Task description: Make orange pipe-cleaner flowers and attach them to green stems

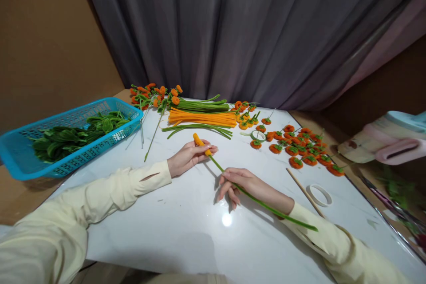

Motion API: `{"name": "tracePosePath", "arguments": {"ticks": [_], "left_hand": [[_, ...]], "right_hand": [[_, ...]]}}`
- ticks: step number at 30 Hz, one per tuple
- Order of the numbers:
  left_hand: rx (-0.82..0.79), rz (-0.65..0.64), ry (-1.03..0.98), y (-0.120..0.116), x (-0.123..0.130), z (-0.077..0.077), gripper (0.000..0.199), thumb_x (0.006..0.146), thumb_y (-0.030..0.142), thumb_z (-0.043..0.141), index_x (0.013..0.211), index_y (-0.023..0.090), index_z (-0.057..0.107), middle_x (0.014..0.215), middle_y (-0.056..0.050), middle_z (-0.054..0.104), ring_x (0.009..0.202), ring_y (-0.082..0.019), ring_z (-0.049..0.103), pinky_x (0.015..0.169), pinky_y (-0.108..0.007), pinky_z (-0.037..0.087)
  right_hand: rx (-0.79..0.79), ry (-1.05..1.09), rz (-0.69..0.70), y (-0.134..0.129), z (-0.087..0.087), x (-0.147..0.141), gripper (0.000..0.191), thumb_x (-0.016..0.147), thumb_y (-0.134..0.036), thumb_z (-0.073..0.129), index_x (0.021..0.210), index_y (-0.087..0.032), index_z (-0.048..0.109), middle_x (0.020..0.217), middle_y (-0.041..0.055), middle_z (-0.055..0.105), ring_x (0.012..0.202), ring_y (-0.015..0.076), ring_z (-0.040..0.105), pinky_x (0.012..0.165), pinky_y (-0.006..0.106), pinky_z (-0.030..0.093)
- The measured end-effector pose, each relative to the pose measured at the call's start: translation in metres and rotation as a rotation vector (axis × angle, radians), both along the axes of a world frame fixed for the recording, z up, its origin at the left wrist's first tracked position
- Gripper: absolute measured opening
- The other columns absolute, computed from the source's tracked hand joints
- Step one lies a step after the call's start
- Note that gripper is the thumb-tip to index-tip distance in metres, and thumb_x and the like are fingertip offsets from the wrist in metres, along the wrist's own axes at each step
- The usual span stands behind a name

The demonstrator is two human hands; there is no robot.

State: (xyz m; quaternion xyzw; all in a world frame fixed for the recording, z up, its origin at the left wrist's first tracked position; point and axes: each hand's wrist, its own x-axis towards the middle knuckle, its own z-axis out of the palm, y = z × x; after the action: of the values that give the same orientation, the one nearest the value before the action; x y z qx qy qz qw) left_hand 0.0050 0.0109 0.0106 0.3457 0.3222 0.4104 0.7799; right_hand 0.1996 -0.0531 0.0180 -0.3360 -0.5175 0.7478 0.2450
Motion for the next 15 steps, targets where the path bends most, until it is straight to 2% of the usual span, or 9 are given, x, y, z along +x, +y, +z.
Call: {"name": "tracePosePath", "arguments": {"ticks": [10,12,15], "left_hand": [[0.002,-0.079,-0.023,-0.0087,0.0034,-0.0014,0.016,0.08,0.012,0.062,0.094,0.012,0.055,0.103,-0.013,0.066,0.098,-0.017,0.064,0.092,-0.027,0.047],[-0.006,-0.079,-0.049,-0.0078,0.0045,-0.0001,0.015,0.083,0.02,0.061,0.094,0.011,0.055,0.101,-0.014,0.067,0.096,-0.019,0.064,0.09,-0.029,0.048],[-0.089,-0.051,-0.137,-0.0023,0.0044,0.0001,0.027,0.09,0.036,0.048,0.093,0.01,0.054,0.092,-0.017,0.068,0.092,-0.022,0.066,0.087,-0.034,0.049]], "right_hand": [[0.009,0.004,0.005,0.0,-0.001,0.0009,0.031,0.088,-0.041,0.047,0.082,-0.011,0.054,0.076,0.0127,0.071,0.037,0.0071,0.048,0.047,0.026,0.053],[0.003,-0.003,-0.004,0.0002,-0.001,0.0007,0.031,0.088,-0.04,0.047,0.082,-0.011,0.054,0.076,0.0129,0.071,0.036,0.0071,0.048,0.046,0.026,0.052],[-0.001,-0.012,-0.012,0.0004,-0.0018,0.0002,0.03,0.087,-0.04,0.048,0.082,-0.011,0.053,0.076,0.0131,0.071,0.035,0.0069,0.047,0.044,0.025,0.052]]}}
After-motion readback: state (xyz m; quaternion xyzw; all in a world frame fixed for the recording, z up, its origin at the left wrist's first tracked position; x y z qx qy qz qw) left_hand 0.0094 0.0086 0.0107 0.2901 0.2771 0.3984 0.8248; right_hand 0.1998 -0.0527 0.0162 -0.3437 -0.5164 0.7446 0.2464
